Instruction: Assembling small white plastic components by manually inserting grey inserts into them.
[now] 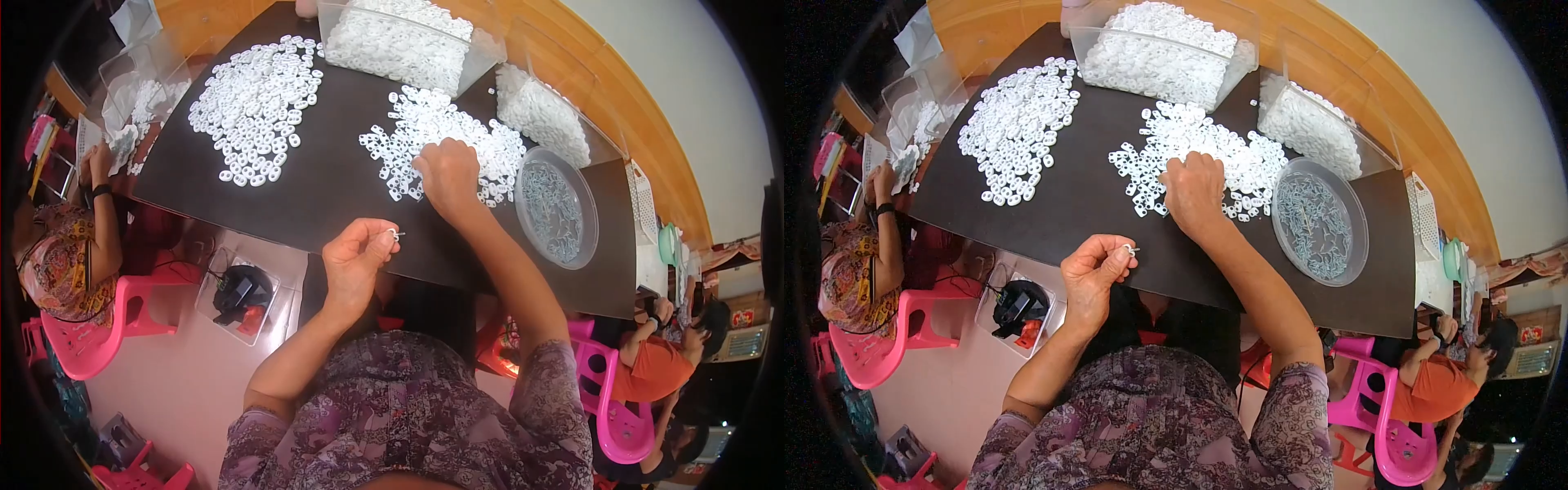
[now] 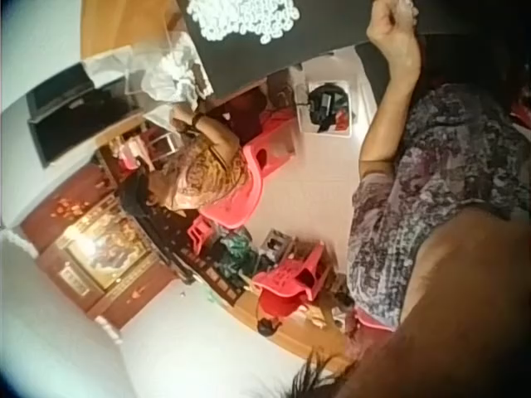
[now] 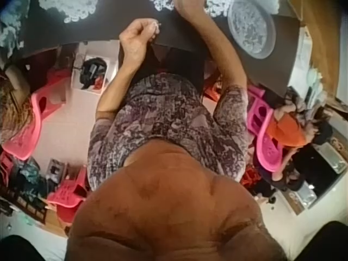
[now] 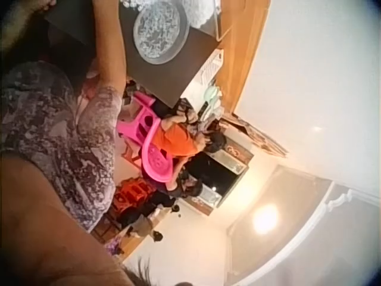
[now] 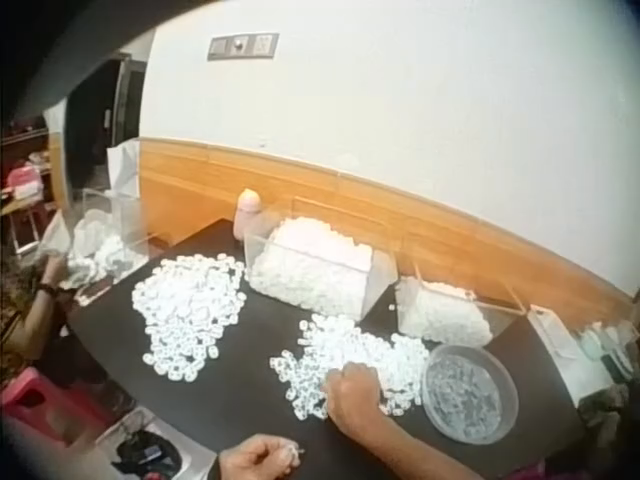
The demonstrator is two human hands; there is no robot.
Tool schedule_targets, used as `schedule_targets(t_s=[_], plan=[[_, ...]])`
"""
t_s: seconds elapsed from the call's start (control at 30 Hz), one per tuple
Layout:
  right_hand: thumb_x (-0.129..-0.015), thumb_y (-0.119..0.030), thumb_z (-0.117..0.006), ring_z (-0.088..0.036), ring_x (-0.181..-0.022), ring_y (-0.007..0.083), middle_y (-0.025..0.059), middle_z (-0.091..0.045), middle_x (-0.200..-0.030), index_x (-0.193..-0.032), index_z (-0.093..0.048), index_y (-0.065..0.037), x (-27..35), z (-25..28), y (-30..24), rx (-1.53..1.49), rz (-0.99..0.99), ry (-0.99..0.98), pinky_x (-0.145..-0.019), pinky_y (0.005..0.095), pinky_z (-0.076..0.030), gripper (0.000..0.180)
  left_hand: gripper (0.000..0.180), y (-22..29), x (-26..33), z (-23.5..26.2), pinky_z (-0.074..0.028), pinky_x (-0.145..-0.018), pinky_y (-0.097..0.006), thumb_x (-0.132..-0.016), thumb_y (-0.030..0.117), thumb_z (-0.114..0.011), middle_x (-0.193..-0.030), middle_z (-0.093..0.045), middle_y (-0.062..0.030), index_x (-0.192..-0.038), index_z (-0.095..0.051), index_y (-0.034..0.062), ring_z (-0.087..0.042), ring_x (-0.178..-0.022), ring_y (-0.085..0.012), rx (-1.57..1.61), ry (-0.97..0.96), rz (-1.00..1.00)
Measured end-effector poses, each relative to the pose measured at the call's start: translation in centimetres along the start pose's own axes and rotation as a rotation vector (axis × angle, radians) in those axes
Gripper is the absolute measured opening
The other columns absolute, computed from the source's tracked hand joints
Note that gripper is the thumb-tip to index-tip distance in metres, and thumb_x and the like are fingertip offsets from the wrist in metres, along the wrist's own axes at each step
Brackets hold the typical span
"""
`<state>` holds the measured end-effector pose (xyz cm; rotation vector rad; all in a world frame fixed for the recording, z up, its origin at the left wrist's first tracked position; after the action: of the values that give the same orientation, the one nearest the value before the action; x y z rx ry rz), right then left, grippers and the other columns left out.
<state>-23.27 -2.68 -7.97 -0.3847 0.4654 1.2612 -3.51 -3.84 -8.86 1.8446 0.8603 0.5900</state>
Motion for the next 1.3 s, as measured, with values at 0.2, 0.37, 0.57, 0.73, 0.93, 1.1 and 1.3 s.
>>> schedule_targets(t_s=[0.2,0.37,0.57,0.73,0.93,1.1,1.3], plan=[[-0.071,-0.015,-0.061,-0.057,-0.068,0.0346,0.016,-0.058,-0.067,-0.069,-0.059,-0.004,-1.1,-0.5,0.8,-0.13,-0.074,-0.14,-0.063,0.0448,-0.043,0.012,0.016,0.1,0.0,0.1,-0.042,-0.06,-0.018,-0.087,0.013,-0.061,-0.078,-0.062,-0.0022,-0.094,-0.062,-0.0011,-0.056,-0.068,-0.006,0.019,-0.017,-0.007],[-0.07,-0.013,-0.061,-0.059,-0.071,0.0346,0.0168,-0.06,-0.068,-0.072,-0.059,-0.003,-1.3,0.0,0.8,-0.175,-0.12,-0.179,-0.064,0.0428,-0.045,0.01,0.016,0.1,0.1,0.1,-0.043,-0.06,-0.018,-0.087,0.013,-0.061,-0.079,-0.062,-0.0024,-0.094,-0.062,-0.0011,-0.056,-0.068,-0.0062,0.033,-0.029,-0.001],[-0.076,-0.009,-0.063,-0.059,-0.073,0.0277,0.014,-0.06,-0.078,-0.083,-0.059,-0.001,0.3,4.3,-0.9,-0.436,-0.073,-0.095,-0.066,0.0357,-0.046,0.012,0.015,0.2,0.1,0.7,-0.043,-0.06,-0.019,-0.087,0.012,-0.061,-0.079,-0.063,-0.0031,-0.093,-0.062,-0.001,-0.056,-0.068,-0.0064,0.055,-0.028,0.023],[-0.078,0.0,-0.06,-0.057,-0.078,0.0187,0.0086,-0.058,-0.083,-0.089,-0.059,-0.001,3.4,7.3,-2.1,-0.686,-0.08,-0.276,-0.07,0.0274,-0.044,0.011,0.013,0.7,-0.5,0.3,-0.044,-0.066,-0.019,-0.086,0.007,-0.061,-0.082,-0.062,-0.0026,-0.095,-0.062,-0.0013,-0.056,-0.072,-0.0073,0.087,-0.043,0.016],[-0.075,0.002,-0.06,-0.056,-0.073,0.024,0.0096,-0.056,-0.079,-0.087,-0.059,-0.003,4.6,8.1,-4.2,-0.865,-0.18,-0.308,-0.065,0.0318,-0.044,0.013,0.011,0.5,-0.5,-0.6,-0.043,-0.065,-0.019,-0.085,0.007,-0.061,-0.084,-0.064,-0.0047,-0.091,-0.064,-0.0018,-0.055,-0.072,-0.0081,0.055,-0.097,0.002],[-0.075,0.002,-0.061,-0.056,-0.072,0.0187,0.0075,-0.055,-0.078,-0.089,-0.059,-0.003,5.6,8.2,-4.3,-0.934,-0.243,-0.293,-0.063,0.0287,-0.043,0.015,0.011,0.3,-0.1,-0.5,-0.044,-0.063,-0.021,-0.084,0.005,-0.062,-0.083,-0.064,-0.0064,-0.091,-0.064,-0.003,-0.057,-0.071,-0.0099,0.078,-0.108,0.068],[-0.079,0.003,-0.06,-0.056,-0.08,0.008,0.0018,-0.061,-0.085,-0.094,-0.061,0.0,7.4,7.9,-4.6,-1.155,-0.45,-0.244,-0.072,0.0226,-0.045,0.016,0.01,0.5,0.9,-1.4,-0.044,-0.061,-0.02,-0.084,0.002,-0.06,-0.078,-0.064,-0.007,-0.09,-0.064,-0.0046,-0.056,-0.067,-0.0091,0.194,-0.032,0.153]])
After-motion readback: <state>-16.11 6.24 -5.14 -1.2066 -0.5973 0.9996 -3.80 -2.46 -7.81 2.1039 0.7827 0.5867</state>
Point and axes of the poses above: each hand's wrist, its own x-axis away from the middle knuckle, its own z-axis out of the back of the hand, y = z × x, the point moved 1 cm from there along -x, towards the middle knuckle
